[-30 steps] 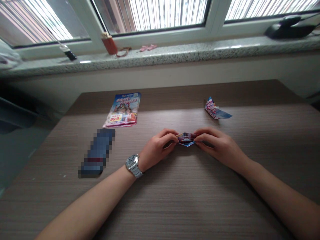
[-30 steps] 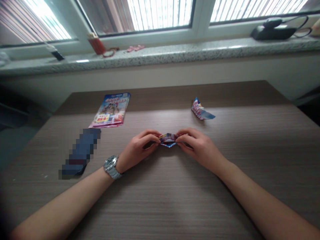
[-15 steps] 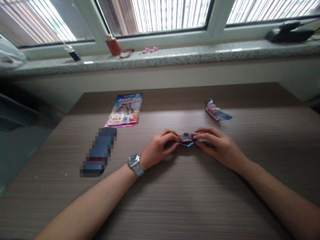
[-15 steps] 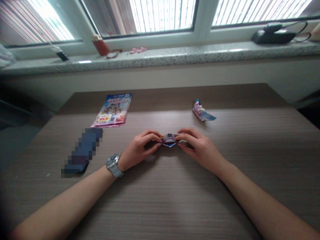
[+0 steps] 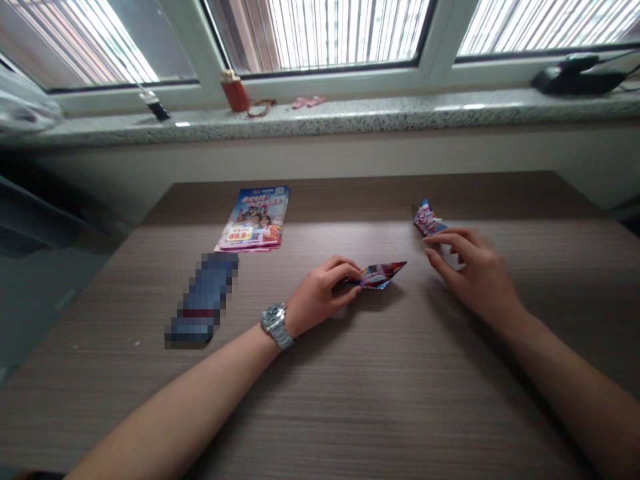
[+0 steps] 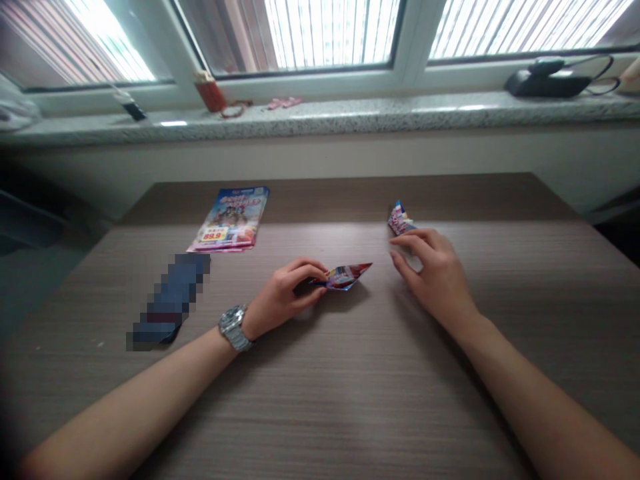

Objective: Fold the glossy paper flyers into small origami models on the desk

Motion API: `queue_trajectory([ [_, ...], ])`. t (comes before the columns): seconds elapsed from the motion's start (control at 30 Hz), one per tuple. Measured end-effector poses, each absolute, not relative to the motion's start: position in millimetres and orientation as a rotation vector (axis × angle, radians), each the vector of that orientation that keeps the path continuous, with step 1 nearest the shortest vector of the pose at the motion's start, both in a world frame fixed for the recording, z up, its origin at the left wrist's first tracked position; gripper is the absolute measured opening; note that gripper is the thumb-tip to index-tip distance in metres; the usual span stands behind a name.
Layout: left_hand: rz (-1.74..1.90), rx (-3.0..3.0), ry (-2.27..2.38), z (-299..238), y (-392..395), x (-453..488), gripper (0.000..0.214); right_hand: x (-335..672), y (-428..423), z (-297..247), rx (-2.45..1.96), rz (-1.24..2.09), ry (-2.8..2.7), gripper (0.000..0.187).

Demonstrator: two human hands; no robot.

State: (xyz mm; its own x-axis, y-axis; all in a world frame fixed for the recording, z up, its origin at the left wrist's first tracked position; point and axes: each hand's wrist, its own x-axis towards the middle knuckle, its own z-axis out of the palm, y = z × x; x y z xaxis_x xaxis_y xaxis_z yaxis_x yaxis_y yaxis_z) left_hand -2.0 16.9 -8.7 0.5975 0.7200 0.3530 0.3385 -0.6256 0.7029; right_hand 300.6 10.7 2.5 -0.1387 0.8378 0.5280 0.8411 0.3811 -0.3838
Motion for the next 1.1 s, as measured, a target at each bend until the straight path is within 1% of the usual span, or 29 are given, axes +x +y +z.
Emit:
queue_trajectory([
  [0.1,0.879,2.233,0.875,-10.9,17.8,-2.2,0.013,315.5,21.3,-0.3,-1.544,-0.215,-1.911,0.029],
  [0.23,0.945,2.234,0.946,-10.6,19.7,-3.3,0.010,328.6,32.5,-7.4,-1.620,-0.275,-1.898,0.037],
  [0.47,1.039,2.232,1.098,-8.5,31.1,-12.9,0.011,331.8,38.7,-14.1,-1.677,-0.029,-1.808,0.035],
  [0.77,1.036,2.218,1.222,-8.9,34.9,-15.8,0.015,328.6,38.4,-11.0,-1.680,0.168,-1.746,0.024],
  [0.93,1.033,2.216,1.233,-9.7,34.4,-15.1,0.014,322.7,28.1,-7.5,-1.561,0.205,-1.792,0.020],
  [1.1,1.041,2.189,1.228,-9.5,34.0,-15.0,0.019,313.1,15.4,-4.6,-1.332,0.347,-1.935,0.021],
])
